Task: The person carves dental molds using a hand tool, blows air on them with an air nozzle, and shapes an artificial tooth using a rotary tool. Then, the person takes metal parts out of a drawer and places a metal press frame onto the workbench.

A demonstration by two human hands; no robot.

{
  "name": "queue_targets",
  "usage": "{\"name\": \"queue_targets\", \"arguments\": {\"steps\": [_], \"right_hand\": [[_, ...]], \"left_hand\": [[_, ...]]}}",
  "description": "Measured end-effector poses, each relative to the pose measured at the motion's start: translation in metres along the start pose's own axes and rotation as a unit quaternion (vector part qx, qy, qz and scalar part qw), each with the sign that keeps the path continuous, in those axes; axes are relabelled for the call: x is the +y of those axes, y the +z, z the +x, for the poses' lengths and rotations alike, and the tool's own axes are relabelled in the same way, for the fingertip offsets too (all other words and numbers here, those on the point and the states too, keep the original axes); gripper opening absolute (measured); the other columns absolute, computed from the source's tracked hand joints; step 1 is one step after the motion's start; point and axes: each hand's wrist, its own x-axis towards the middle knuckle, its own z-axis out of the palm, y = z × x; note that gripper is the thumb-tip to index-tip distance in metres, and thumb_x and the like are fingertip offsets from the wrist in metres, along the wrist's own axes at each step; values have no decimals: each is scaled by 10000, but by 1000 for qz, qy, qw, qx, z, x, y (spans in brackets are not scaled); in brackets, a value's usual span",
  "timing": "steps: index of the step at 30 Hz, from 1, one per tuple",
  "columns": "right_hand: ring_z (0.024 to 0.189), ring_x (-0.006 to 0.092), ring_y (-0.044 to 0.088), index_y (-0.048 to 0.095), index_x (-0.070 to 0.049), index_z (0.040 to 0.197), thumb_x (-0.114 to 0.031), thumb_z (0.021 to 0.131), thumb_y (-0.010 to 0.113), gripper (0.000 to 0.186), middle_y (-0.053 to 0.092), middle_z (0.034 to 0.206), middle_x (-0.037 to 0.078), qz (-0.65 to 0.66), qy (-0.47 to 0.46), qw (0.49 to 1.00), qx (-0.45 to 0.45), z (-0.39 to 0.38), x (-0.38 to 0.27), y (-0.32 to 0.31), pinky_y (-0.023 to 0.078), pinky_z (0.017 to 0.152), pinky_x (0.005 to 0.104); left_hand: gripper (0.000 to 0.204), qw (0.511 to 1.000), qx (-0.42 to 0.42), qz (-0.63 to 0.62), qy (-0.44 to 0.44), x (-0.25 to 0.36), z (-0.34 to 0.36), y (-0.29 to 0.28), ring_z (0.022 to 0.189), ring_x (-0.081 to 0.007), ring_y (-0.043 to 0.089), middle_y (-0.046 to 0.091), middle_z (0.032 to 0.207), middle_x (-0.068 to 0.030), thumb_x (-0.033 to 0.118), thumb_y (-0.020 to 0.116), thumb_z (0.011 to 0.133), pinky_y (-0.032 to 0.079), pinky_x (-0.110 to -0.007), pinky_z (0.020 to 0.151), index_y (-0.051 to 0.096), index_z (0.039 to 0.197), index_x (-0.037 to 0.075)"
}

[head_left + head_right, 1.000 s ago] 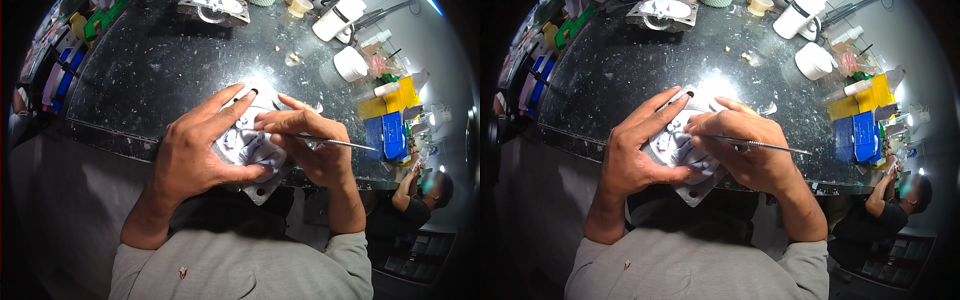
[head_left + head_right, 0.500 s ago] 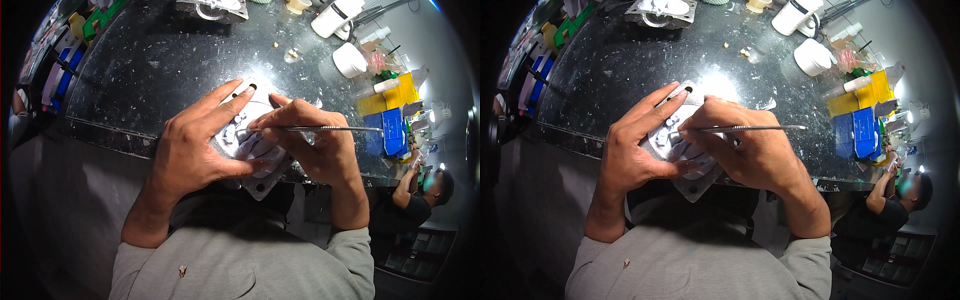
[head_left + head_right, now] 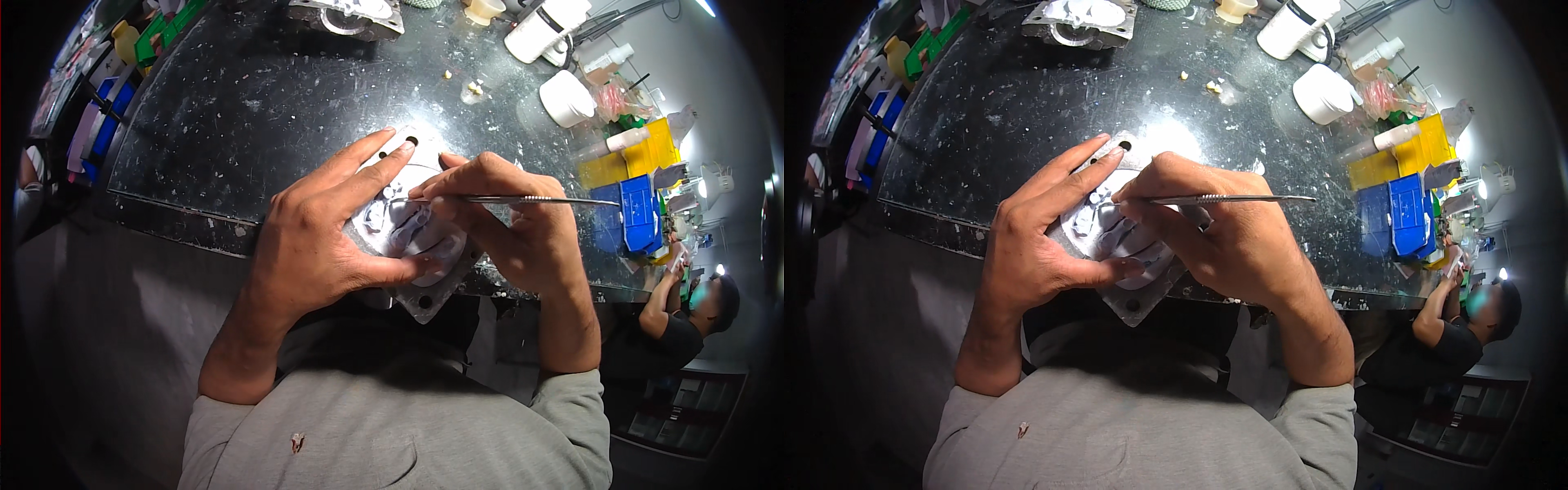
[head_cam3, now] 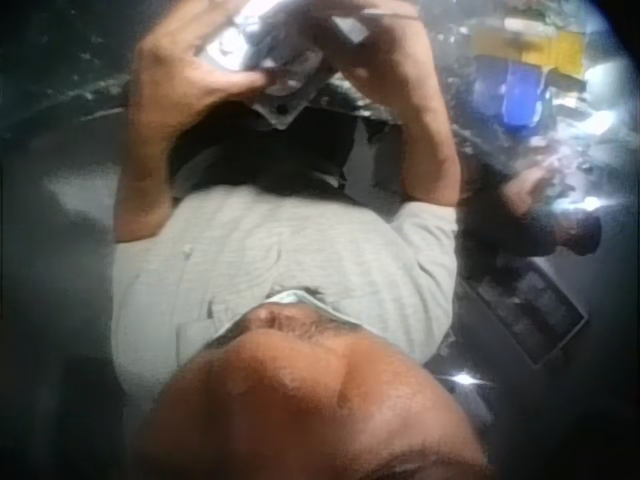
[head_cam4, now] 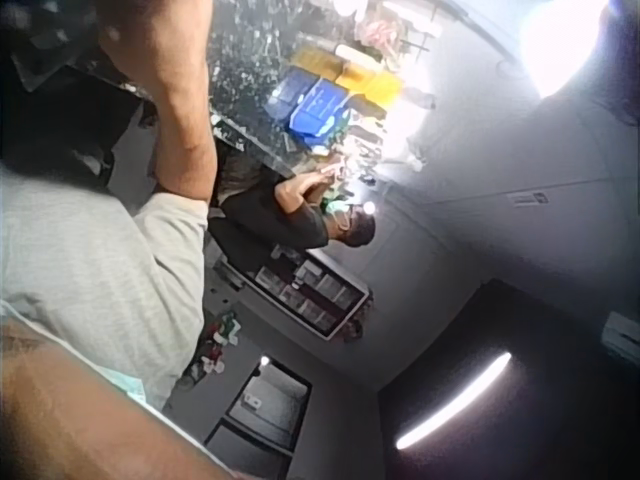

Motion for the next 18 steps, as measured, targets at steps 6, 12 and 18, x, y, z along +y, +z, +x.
{"name": "queue_targets", "arguments": {"steps": [6, 12, 18], "right_hand": [[844, 149, 703, 669, -11, 983, -5, 894, 666, 89, 712, 903, 77, 18, 19, 1000, 9, 1, 3, -6, 547, 712, 288], [910, 171, 687, 675, 40, 973, -17, 938, 624, 84, 721, 957, 124, 103, 11, 984, 144, -18, 18, -21, 535, 830, 293], [909, 214, 683, 639, 43, 1060, -47, 995, 505, 173, 703, 961, 137, 31, -35, 961, 273, -60, 41, -39, 535, 844, 319]], "left_hand": [[894, 1000, 8, -5, 4, -1, 0, 2, 1246, -341, 570, 538, 1390, -221, 302, 944, 496, 490, -414, 1009, 631, 1307, 97], [895, 1000, 9, 15, 21, -2, -1, 1, 1210, -338, 596, 546, 1367, -243, 324, 946, 512, 508, -397, 979, 624, 1298, 41], [716, 992, 82, 65, 65, 2, -5, 10, 1105, -337, 653, 628, 1221, -262, 437, 866, 672, 544, -386, 905, 673, 1204, -3]]}}
